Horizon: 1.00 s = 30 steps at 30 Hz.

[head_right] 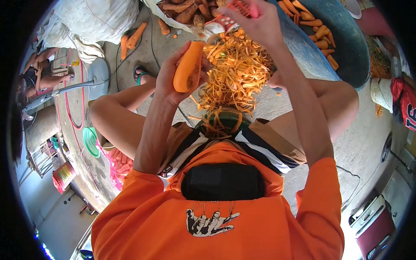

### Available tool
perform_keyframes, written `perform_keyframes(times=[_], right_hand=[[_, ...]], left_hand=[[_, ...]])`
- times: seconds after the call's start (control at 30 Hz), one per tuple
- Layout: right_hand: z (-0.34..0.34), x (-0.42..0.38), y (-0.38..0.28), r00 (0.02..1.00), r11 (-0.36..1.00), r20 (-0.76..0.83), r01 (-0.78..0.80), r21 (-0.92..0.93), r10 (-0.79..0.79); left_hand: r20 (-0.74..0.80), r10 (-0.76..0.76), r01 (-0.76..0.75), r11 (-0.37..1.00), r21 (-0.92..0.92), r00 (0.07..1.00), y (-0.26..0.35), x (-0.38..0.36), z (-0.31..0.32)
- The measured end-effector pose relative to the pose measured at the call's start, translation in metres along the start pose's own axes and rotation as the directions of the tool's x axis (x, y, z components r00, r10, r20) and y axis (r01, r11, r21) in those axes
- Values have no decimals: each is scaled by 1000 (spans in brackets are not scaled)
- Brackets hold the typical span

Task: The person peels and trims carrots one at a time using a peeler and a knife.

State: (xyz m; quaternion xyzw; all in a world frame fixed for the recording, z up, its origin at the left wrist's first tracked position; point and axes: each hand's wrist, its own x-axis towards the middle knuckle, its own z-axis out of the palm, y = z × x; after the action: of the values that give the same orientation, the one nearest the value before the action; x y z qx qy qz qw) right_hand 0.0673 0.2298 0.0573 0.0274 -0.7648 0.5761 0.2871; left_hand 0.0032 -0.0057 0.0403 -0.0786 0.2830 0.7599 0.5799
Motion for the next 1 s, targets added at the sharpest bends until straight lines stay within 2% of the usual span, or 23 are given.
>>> perform_keyframes(times=[0.07, 0.1, 0.13, 0.2, 0.23, 0.27, 0.33, 0.37, 0.47, 0.5, 0.53, 0.6, 0.63, 0.67, 0.7, 0.73, 0.77, 0.8, 0.87, 0.9, 0.93, 0.97, 1.0], right_hand=[[-8, 4, 4, 999, 1000, -35, -12, 5, 12], [10, -1, -8, 1000, 983, 1, 7, 185, -8], [21, -7, -24, 1000, 983, 4, 8, 184, -9], [35, -13, -46, 919, 925, 249, 349, -151, -306], [30, -17, -34, 953, 965, 262, 201, -166, -153], [19, -13, -14, 956, 968, 258, 188, -164, -142], [-5, 5, 23, 993, 983, -74, 81, -162, -94], [-4, 5, 19, 993, 983, -74, 84, -164, -97], [12, 1, -14, 994, 988, -107, 23, 155, -7], [25, -11, -27, 999, 980, -6, -31, 195, 33], [26, -13, -35, 1000, 980, -3, -27, 198, 28], [30, -17, -43, 948, 948, 285, 211, -237, -140], [26, -20, -16, 960, 989, 268, 109, -101, -79], [16, -14, 3, 962, 989, 262, 102, -106, -71], [4, -6, 19, 988, 997, 155, -8, -76, 20], [-2, -1, 26, 992, 993, 54, -111, -32, 112], [-10, 15, -3, 998, 903, 34, 61, -424, -51], [-8, 11, -5, 998, 902, 30, 65, -426, -57], [1, 0, -6, 1000, 998, 20, 6, 64, -7], [14, -11, -29, 988, 972, 126, -119, 205, 94], [19, -13, -35, 988, 972, 129, -115, 204, 90], [22, -14, -38, 977, 999, 207, 48, -13, -45], [25, -18, -39, 941, 952, 305, 220, -213, -149]], left_hand=[[9, -9, 9, 999, -45, 1000, 2, 0, 6], [10, -4, 5, 999, -48, 1000, 3, -1, 9], [-48, -1, 0, 1000, -30, 999, 3, -1, 11], [-103, 8, -9, 1000, -5, 995, 5, 1, 13], [-94, 26, -22, 999, 42, 995, 2, -1, 12], [-86, 36, -29, 996, 89, 996, -2, -5, 10], [-40, -33, 34, 999, 41, 999, -3, -4, 0], [9, -93, 93, 996, 1, 996, -2, -3, -3], [10, -40, 40, 998, -51, 999, 2, -2, 11], [9, -35, 35, 998, -55, 999, 1, -3, 16], [-60, -1, 1, 1000, 0, 998, 0, -4, 22], [-140, 31, -23, 998, 59, 990, -1, -5, 18], [-88, 2, 0, 1000, 26, 996, -2, -2, 8], [-27, -24, 23, 1000, -5, 999, -2, 3, -1], [53, -60, 64, 995, -76, 997, 0, 4, -8], [56, -55, 59, 995, -78, 997, -1, 2, -6], [18, -59, 60, 997, -55, 998, -2, -1, -2], [-20, -66, 66, 997, -29, 998, -2, -2, 1], [-37, -37, 34, 997, -72, 999, -3, 0, 8], [-121, -15, 13, 1000, -22, 993, -2, 0, 12], [-202, 13, -7, 999, 33, 979, -1, 1, 14], [-202, 17, -10, 999, 36, 979, -1, 2, 14], [-183, 23, -11, 998, 67, 983, -3, 1, 11]])
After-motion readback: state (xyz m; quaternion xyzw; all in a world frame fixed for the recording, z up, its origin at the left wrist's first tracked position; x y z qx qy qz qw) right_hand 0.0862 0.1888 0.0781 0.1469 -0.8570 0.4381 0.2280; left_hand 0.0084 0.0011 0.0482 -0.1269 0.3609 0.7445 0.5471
